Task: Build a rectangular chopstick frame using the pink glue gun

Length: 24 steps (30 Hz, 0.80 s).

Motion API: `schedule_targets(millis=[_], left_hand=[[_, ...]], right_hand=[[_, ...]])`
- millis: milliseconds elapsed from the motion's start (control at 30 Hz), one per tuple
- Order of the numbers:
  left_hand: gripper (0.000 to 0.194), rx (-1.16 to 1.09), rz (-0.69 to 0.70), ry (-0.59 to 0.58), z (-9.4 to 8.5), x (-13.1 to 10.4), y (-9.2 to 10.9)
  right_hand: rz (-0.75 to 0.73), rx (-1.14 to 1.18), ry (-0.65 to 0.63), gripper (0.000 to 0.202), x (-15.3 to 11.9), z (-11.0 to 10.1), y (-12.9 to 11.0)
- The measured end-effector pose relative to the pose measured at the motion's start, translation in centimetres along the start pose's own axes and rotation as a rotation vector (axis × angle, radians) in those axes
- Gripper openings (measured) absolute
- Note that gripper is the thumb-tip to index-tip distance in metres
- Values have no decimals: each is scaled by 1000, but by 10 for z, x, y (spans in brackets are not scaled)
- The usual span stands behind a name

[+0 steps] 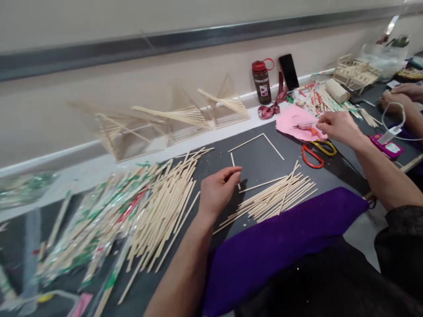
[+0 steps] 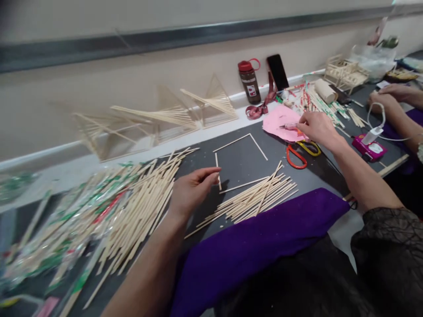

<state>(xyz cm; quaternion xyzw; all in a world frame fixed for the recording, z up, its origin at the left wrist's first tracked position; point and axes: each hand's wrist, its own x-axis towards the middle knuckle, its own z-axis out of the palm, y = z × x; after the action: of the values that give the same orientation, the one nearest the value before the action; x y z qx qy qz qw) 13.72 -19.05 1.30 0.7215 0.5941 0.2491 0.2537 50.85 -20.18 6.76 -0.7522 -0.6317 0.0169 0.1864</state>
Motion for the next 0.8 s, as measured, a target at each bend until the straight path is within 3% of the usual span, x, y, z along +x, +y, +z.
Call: schedule_targets(millis=[100,233,433,600,700,800], left_hand=[[38,-27,38,27,9,-8,7],[33,-7,141,89,15,-14,7],[28,43,298,139,21,-15,-2],[27,83,400,154,18,-17,4],[26,96,458,142,13,-20,8],[27,98,506,122,12,-19,14]], right_hand=[[129,-105,25,36,-7,6,31],[210,-186,-83,37,-17,22,50],[300,-146,-191,42,5,34,43],[335,-150,-286,31,32,40,29],[388,-53,-210,28,38,38,32],[374,124,-35,23,39,35,40]])
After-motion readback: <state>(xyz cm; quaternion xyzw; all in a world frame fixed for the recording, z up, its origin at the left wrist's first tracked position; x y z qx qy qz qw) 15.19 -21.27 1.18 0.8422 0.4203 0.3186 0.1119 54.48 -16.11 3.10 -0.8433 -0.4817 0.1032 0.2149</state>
